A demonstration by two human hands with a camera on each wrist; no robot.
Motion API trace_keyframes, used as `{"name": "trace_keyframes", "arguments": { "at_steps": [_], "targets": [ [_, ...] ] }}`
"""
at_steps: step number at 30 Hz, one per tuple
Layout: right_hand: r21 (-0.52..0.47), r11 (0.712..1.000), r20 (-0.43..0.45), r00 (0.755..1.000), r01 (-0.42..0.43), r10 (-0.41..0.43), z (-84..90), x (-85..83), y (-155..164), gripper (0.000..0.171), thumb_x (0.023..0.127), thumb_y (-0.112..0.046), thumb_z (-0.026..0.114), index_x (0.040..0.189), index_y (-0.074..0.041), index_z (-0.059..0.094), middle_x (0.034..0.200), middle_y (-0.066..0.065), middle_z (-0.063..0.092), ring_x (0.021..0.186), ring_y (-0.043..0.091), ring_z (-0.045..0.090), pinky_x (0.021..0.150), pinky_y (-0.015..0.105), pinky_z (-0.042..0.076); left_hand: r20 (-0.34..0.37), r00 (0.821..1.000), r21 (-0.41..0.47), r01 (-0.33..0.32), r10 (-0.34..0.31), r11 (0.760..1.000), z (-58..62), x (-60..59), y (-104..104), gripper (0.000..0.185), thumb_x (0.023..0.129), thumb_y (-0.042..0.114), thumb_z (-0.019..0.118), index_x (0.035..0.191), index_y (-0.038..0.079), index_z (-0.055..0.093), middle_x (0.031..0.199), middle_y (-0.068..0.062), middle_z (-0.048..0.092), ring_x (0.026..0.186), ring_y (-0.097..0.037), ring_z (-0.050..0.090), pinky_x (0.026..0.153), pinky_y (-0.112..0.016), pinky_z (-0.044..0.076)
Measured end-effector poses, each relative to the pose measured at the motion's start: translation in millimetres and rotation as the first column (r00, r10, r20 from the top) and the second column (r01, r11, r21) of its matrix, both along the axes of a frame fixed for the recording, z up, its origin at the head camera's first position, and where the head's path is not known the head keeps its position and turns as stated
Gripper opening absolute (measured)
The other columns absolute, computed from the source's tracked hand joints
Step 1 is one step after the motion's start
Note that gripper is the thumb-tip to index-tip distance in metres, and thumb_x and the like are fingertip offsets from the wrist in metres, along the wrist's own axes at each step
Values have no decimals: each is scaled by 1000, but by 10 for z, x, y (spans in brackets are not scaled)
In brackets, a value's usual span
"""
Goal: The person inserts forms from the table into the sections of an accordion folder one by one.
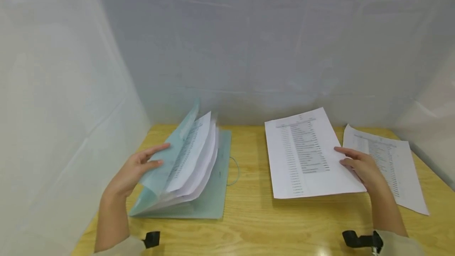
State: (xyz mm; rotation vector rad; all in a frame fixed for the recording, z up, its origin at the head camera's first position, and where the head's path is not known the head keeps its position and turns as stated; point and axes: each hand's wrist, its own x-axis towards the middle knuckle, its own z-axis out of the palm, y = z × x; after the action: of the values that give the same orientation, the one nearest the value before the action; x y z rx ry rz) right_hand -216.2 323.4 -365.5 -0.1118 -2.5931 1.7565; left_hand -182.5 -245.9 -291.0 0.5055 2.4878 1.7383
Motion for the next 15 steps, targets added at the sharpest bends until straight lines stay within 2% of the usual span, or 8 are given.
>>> {"name": "trace_keyframes", "arguments": {
  "at_steps": [7, 15],
  "targets": [
    [4, 1000, 6, 1000, -25, 25, 1, -58, -150, 47, 93, -11, 47, 138, 0, 39, 140, 27, 30, 85, 17, 54, 65, 27, 49, -6, 1000, 5, 1, -1, 1000, 17, 4, -18, 48, 94, 16, 55, 137, 0, 41, 144, -14, 30, 135, -30, 9, 98, -63, 6],
    [-28, 999, 15, 999, -45, 45, 50, -82, -310, 47, 91, -11, 50, 136, 0, 42, 140, 26, 31, 82, 18, 56, 64, 29, 49, -15, 1000, -1, -4, 4, 1000, 28, 19, -27, 47, 94, 16, 55, 136, 2, 42, 144, -14, 31, 135, -31, 8, 98, -64, 6]
  ]
}}
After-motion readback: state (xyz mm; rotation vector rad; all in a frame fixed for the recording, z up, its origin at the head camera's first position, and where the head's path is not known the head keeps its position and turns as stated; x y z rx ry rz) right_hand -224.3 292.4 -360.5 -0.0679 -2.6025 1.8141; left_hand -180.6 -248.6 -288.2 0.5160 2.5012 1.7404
